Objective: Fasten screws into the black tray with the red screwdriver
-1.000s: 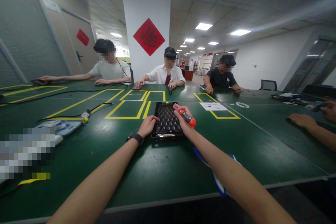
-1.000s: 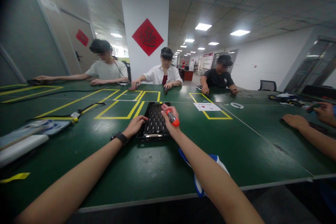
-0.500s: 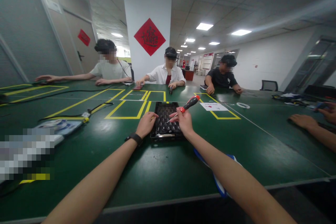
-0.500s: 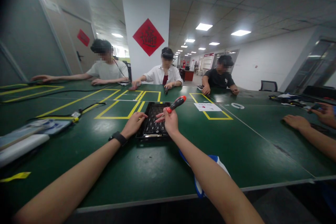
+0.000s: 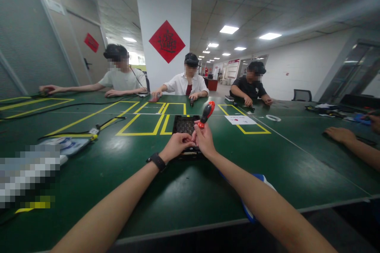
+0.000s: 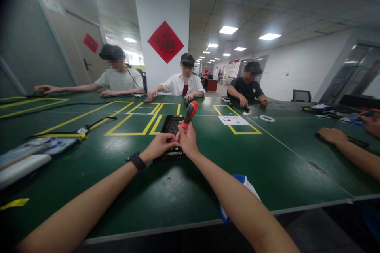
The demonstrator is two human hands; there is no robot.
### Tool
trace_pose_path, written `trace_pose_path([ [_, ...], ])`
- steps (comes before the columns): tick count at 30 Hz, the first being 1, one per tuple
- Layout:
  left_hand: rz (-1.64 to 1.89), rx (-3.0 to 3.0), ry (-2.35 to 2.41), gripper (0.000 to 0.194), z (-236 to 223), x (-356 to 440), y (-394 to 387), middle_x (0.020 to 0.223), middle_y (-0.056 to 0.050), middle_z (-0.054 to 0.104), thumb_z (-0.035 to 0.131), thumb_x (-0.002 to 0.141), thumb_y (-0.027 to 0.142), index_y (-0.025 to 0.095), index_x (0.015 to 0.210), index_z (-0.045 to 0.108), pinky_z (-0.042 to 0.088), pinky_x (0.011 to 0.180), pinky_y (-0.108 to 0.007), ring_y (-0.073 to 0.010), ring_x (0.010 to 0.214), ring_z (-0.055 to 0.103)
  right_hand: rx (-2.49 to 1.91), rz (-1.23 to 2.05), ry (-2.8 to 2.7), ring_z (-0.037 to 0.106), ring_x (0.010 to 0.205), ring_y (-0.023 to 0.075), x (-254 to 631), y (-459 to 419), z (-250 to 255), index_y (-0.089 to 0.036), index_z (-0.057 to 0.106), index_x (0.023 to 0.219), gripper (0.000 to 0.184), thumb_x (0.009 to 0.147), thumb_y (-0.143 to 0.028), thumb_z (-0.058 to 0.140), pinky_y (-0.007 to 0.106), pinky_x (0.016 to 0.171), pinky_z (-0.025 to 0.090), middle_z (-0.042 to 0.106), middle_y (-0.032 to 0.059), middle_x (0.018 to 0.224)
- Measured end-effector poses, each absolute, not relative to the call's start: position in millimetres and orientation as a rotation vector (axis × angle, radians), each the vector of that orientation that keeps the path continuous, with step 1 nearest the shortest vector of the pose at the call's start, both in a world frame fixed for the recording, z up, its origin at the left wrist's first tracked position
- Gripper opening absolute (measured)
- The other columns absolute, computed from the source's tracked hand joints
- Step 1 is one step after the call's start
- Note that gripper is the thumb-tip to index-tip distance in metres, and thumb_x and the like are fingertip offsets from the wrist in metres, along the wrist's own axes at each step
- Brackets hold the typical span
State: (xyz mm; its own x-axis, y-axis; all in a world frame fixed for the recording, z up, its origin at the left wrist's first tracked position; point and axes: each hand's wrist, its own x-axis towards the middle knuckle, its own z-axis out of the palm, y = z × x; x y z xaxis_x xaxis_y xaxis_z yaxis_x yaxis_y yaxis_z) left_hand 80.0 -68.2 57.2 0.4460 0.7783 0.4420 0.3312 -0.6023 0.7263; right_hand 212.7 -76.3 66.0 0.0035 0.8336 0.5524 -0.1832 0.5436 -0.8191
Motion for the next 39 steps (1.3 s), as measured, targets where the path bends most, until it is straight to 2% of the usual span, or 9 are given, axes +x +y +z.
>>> trace_pose_path([
  [4, 1.016, 2.176, 0.855, 0.02, 57.7, 79.0, -67.0, 0.069, -0.001, 0.064, 0.053, 0.074, 0.029, 0.012, 0.074, 0.065, 0.043, 0.064, -0.022, -0.0129, 0.065, 0.056, -0.605, 0.959, -1.348, 0.037, 0.032, 0.0035, 213.6, -73.4, 64.8, -0.021, 0.049, 0.101, 0.03, 0.079, -0.041, 0.046, 0.013, 0.032, 0.032, 0.052, -0.0078, 0.05],
  [8, 0.987, 2.168, 0.804, 0.019, 54.0, 79.4, -63.9, 0.072, -0.002, 0.064, 0.049, 0.077, 0.027, 0.013, 0.073, 0.062, 0.043, 0.066, -0.022, -0.0131, 0.067, 0.057, -0.635, 1.014, -1.403, 0.039, 0.034, 0.0034, 215.6, -69.4, 63.5, -0.017, 0.057, 0.086, 0.028, 0.079, -0.042, 0.045, 0.015, 0.033, 0.035, 0.052, -0.0052, 0.053],
  [14, 1.084, 2.142, 0.898, 0.02, 46.5, 81.8, -60.7, 0.073, -0.002, 0.063, 0.054, 0.073, 0.03, 0.012, 0.079, 0.061, 0.043, 0.063, -0.023, -0.0136, 0.067, 0.056, -0.642, 0.941, -1.403, 0.043, 0.034, 0.0037, 216.7, -65.0, 61.3, -0.016, 0.058, 0.076, 0.027, 0.076, -0.042, 0.05, 0.016, 0.034, 0.035, 0.056, -0.0033, 0.055],
  [21, 1.124, 2.139, 0.972, 0.022, 47.2, 82.0, -62.7, 0.061, 0.002, 0.058, 0.061, 0.067, 0.034, 0.013, 0.071, 0.059, 0.038, 0.052, -0.02, -0.0099, 0.054, 0.05, -0.654, 0.98, -1.36, 0.043, 0.032, 0.0047, 219.5, -61.8, 58.1, -0.015, 0.059, 0.08, 0.031, 0.076, -0.044, 0.051, 0.017, 0.032, 0.034, 0.059, -0.0019, 0.055],
  [29, 1.018, 1.891, 0.802, 0.022, 52.6, 78.7, -62.1, 0.07, -0.003, 0.065, 0.055, 0.073, 0.033, 0.012, 0.08, 0.061, 0.046, 0.065, -0.025, -0.0143, 0.067, 0.06, -0.571, 1.151, -1.299, 0.046, 0.042, 0.0045, 220.8, -54.0, 56.9, -0.017, 0.059, 0.096, 0.03, 0.075, -0.038, 0.052, 0.016, 0.042, 0.039, 0.06, -0.0016, 0.063],
  [39, 1.117, 2.147, 1.036, 0.029, 47.1, 78.1, -57.7, 0.064, -0.001, 0.062, 0.057, 0.071, 0.039, 0.012, 0.075, 0.065, 0.038, 0.055, -0.021, -0.0112, 0.055, 0.051, -0.664, 1.075, -1.286, 0.046, 0.047, 0.0053, 218.5, -58.2, 55.7, -0.015, 0.066, 0.087, 0.029, 0.065, -0.034, 0.065, 0.019, 0.046, 0.038, 0.063, 0.0001, 0.064],
])
